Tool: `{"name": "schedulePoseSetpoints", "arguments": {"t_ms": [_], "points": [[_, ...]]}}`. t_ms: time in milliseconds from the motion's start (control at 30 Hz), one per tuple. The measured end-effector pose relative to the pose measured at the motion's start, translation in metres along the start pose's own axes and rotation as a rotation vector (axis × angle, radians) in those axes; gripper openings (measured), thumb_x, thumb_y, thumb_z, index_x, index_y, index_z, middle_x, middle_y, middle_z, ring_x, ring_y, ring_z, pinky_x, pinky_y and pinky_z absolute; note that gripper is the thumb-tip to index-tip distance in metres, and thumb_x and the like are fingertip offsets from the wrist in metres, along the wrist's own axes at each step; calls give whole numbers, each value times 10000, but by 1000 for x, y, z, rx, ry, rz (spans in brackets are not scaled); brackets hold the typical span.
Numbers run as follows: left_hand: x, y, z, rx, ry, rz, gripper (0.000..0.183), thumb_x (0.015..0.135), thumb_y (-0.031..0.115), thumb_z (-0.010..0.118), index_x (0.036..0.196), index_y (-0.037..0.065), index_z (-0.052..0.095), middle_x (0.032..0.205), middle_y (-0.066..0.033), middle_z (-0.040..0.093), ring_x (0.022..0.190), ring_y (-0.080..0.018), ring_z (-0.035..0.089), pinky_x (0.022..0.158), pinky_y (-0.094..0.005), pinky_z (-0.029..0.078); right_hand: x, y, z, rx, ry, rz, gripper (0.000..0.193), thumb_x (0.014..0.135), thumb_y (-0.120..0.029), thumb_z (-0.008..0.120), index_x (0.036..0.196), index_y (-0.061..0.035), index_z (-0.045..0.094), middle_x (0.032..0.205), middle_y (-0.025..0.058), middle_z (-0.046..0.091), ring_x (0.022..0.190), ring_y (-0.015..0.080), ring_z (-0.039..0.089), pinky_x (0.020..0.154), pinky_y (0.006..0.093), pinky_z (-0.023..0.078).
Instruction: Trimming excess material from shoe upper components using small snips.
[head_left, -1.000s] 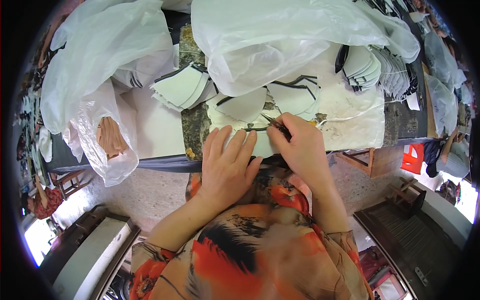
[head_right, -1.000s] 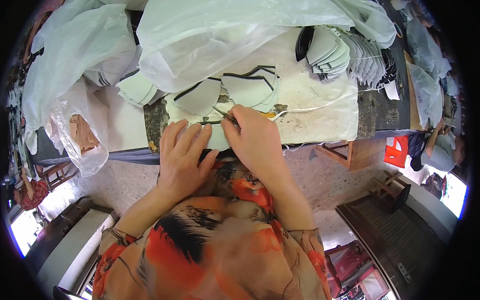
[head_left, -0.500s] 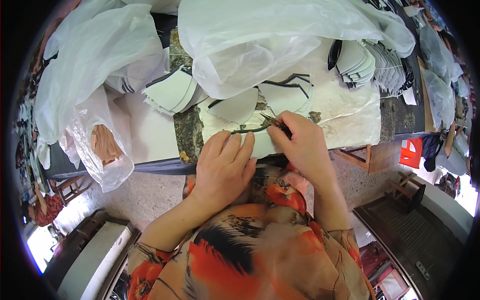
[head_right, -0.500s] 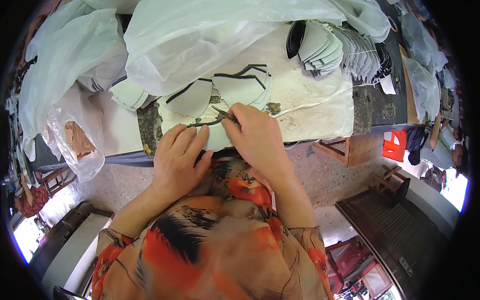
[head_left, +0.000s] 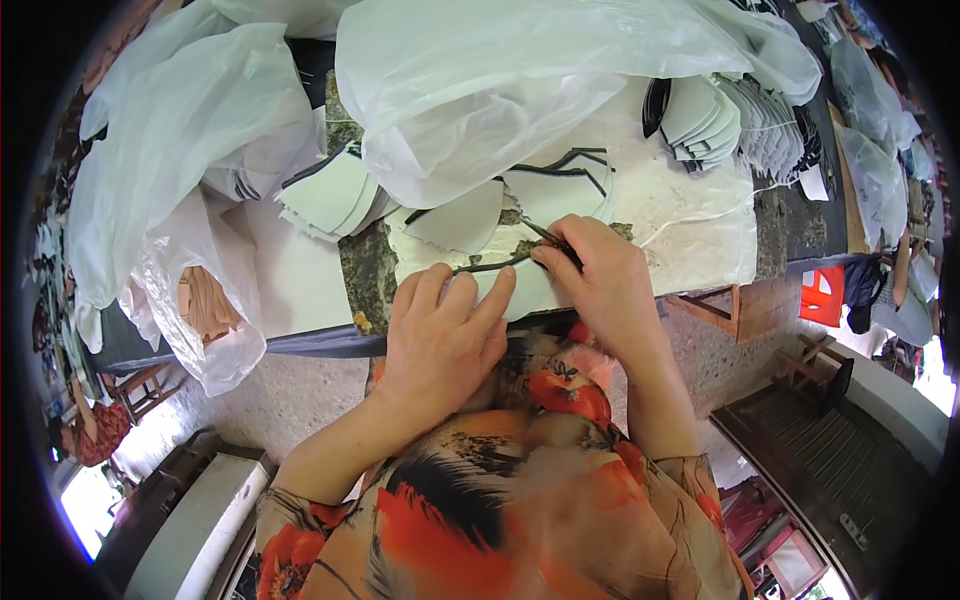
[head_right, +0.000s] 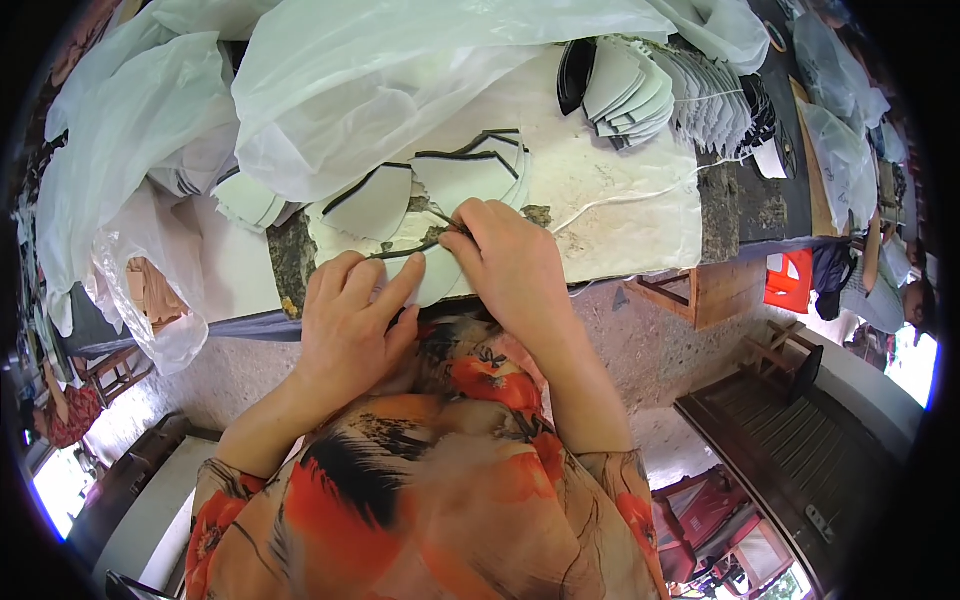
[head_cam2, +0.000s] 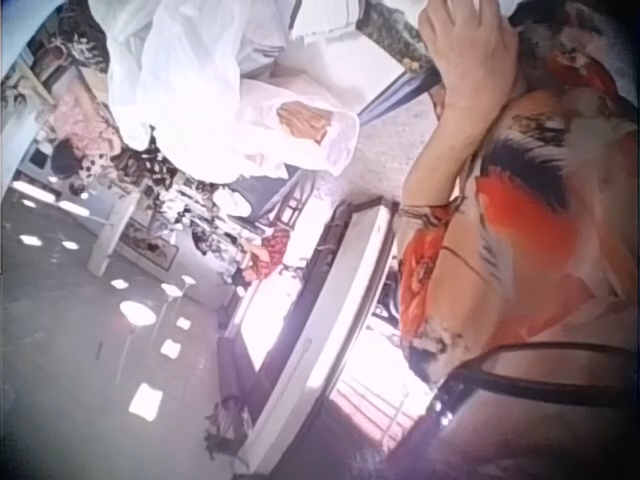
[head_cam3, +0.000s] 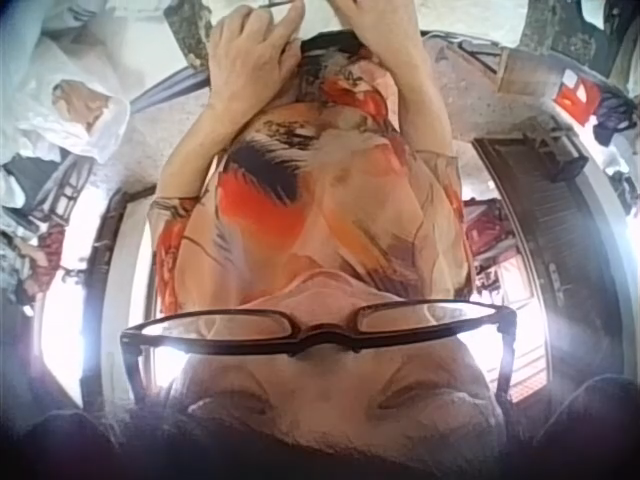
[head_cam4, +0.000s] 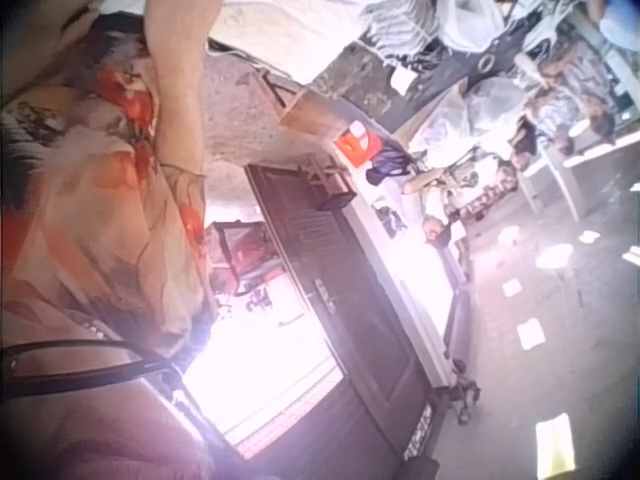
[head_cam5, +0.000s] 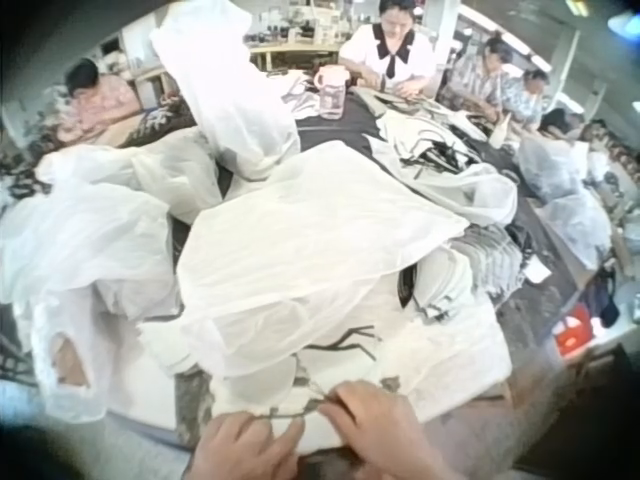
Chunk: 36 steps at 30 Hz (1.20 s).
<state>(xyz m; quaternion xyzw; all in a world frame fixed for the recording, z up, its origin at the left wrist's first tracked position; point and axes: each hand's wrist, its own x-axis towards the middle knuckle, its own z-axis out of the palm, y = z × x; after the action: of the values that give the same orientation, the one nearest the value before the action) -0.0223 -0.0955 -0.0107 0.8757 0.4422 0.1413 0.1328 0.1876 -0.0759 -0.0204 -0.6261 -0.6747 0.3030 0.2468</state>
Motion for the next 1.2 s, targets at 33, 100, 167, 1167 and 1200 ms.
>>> {"name": "schedulePoseSetpoints", "arguments": {"t_ms": [33, 100, 167, 1167, 1200], "points": [[0, 0, -1, 0, -8, 1, 502, 814, 178, 728, 1307, 114, 662, 980, -92, 554, 1046, -323, 560, 929, -455, 466, 0, 1, 0, 0, 0, 1, 213, 932, -209, 717, 976, -14, 643, 868, 160, 656, 791, 357, 638, 717, 419, 506], [1, -1, -2, 0, -17, 4, 500, 814, 178, 728, 1306, 120, 664, 972, -89, 549, 1045, -320, 558, 935, -458, 462, 1, 3, 1, 13, 11, -16, 204, 927, -201, 721, 969, -18, 642, 867, 154, 655, 795, 352, 639, 719, 416, 507], [2, -2, -3, -12, -37, 7, 503, 812, 181, 731, 1306, 121, 661, 974, -86, 551, 1037, -319, 553, 943, -466, 453, 1, 3, 2, 14, 18, -18, 199, 923, -195, 725, 968, -20, 642, 870, 152, 657, 795, 349, 640, 717, 414, 508], [16, -7, -8, -220, 151, -103, 365, 813, 354, 814, 1069, 113, 711, 1060, -68, 636, 1048, -291, 557, 960, -462, 372, 3, -3, -15, 531, -326, 185, 181, 854, -109, 737, 928, -28, 593, 771, 5, 574, 715, 68, 500, 656, 265, 439], [21, -12, -8, -214, 155, -105, 365, 813, 354, 814, 1069, 113, 711, 1060, -68, 636, 1048, -291, 557, 960, -462, 372, 3, -4, -16, 568, -334, 172, 180, 858, -111, 738, 926, -29, 593, 771, 3, 569, 721, 66, 498, 659, 262, 437]]}}
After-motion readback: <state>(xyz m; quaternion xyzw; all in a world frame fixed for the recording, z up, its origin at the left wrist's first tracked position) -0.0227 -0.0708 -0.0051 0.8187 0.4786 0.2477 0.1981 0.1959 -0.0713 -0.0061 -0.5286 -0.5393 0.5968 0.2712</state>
